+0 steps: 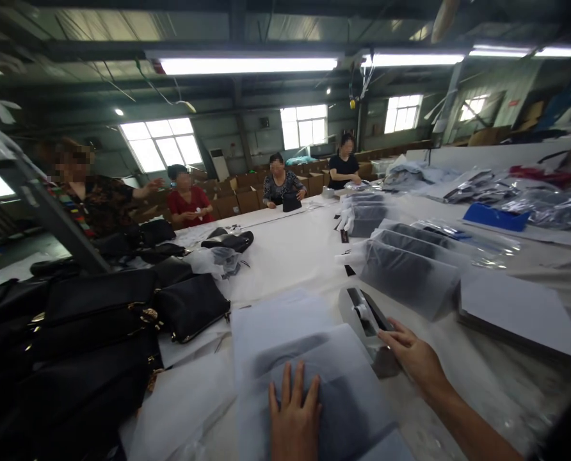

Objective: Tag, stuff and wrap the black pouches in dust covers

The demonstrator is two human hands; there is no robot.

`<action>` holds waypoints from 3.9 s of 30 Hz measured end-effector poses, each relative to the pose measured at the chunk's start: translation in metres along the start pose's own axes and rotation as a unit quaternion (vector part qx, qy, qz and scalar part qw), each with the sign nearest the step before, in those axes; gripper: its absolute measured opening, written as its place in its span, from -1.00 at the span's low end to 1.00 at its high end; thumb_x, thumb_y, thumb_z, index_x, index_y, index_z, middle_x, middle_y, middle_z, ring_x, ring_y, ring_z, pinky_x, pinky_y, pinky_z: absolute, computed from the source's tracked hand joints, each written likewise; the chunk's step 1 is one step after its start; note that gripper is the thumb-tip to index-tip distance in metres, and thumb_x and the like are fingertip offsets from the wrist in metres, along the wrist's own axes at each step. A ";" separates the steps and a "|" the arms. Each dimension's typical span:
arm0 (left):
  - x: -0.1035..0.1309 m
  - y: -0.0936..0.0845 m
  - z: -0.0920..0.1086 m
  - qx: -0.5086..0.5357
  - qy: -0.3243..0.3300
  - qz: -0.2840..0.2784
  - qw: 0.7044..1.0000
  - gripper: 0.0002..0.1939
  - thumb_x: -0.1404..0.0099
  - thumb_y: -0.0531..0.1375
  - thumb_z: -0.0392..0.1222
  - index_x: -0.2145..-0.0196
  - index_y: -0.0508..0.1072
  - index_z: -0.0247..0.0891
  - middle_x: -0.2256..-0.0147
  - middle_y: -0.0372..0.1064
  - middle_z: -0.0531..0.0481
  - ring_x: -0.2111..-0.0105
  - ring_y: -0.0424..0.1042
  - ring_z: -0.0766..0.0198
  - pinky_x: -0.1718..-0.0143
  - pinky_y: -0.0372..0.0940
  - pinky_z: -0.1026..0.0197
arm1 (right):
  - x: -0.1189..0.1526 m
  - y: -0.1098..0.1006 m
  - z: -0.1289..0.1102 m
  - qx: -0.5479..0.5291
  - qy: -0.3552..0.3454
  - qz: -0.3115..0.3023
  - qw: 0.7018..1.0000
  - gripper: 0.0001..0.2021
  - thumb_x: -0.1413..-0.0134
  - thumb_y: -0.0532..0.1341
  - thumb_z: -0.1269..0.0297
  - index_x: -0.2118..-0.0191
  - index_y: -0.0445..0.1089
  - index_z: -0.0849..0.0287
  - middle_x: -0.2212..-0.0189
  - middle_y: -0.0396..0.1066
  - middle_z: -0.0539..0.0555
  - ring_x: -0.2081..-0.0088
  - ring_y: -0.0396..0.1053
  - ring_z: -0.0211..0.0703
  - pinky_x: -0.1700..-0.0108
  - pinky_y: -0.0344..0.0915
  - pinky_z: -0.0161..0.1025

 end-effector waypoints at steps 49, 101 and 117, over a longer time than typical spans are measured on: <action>-0.003 -0.016 0.000 0.031 -0.013 -0.055 0.998 -0.52 -0.34 0.15 -0.29 -0.16 0.34 0.11 -0.28 0.17 0.01 -0.25 0.17 -0.09 -0.14 0.20 -0.34 | 0.009 0.154 -0.140 0.407 -0.491 -0.446 0.627 -0.83 0.05 0.36 0.10 0.40 0.49 0.07 0.48 0.52 0.04 0.38 0.46 -0.08 0.39 0.13 -0.29; -0.016 -0.037 -0.013 0.161 -0.044 -0.117 0.979 -0.47 -0.38 0.09 -0.26 -0.28 0.19 -0.12 -0.27 0.18 -0.09 -0.25 0.18 -0.06 -0.17 0.22 -0.26 | 0.054 -0.036 -0.044 0.181 -0.179 -0.173 0.952 -0.67 -0.14 0.20 -0.02 0.23 0.55 0.11 0.37 0.56 0.08 0.39 0.47 -0.11 0.30 0.38 -0.24; -0.006 -0.022 -0.086 0.451 -0.238 0.010 0.860 -0.38 -0.33 -0.08 -0.43 -0.32 0.11 -0.20 -0.31 0.09 -0.08 -0.29 0.11 0.17 -0.30 0.07 -0.02 | 0.088 0.226 -0.184 0.407 -0.575 -0.530 0.472 -0.77 -0.06 0.24 0.10 0.37 0.56 0.12 0.51 0.55 0.08 0.47 0.45 -0.13 0.45 0.12 -0.31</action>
Point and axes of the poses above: each hand's wrist, its own x-axis away from the middle knuckle, its own y-axis out of the palm, z = x × y, the point moved 5 cm from there along -x, towards the middle knuckle
